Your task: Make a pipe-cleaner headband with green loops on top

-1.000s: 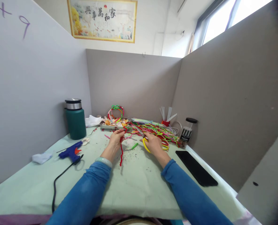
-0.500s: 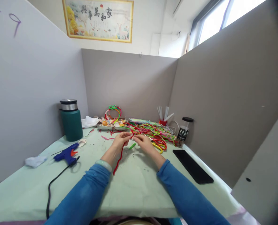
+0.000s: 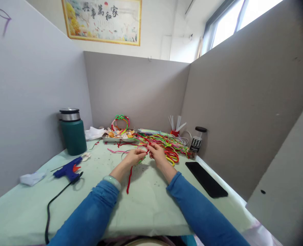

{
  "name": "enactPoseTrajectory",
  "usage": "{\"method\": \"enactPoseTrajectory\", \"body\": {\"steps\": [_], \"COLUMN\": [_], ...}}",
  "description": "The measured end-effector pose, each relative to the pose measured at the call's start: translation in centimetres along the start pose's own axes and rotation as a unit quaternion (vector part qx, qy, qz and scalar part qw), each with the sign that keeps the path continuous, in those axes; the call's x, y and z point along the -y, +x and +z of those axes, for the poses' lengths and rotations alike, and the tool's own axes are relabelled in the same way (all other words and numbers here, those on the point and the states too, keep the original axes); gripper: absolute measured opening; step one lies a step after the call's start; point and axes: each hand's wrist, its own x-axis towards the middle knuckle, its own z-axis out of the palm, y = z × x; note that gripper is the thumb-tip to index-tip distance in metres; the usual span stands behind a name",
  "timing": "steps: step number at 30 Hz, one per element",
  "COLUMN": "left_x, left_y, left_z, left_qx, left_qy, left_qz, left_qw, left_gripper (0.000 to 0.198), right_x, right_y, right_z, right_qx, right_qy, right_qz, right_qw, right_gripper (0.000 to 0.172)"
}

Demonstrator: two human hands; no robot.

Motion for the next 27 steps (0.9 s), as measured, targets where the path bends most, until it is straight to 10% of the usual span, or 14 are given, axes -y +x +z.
{"method": "enactPoseTrajectory", "body": {"steps": [7,27], "left_x": [0.1,1.0], "left_y": [0.0,1.0], "left_z": [-0.3,-0.4], "left_qx": [0.03,-0.03], "left_qy": [0.021,0.13], "left_qz": [-0.041,0.113], "left_qw": [0.998,0.985], "left_gripper": [0.031,0.025], "right_x": [0.1,-0.6], "right_y": [0.0,-0.3], "right_z": [-0.5,0.4], "right_qx": [-0.015,0.027], "right_qy": [-0.007,-0.126], "right_qz": [0.037,-0.07], "right_qw": [0.999,0.989], "right_gripper": [0.031,0.021]}}
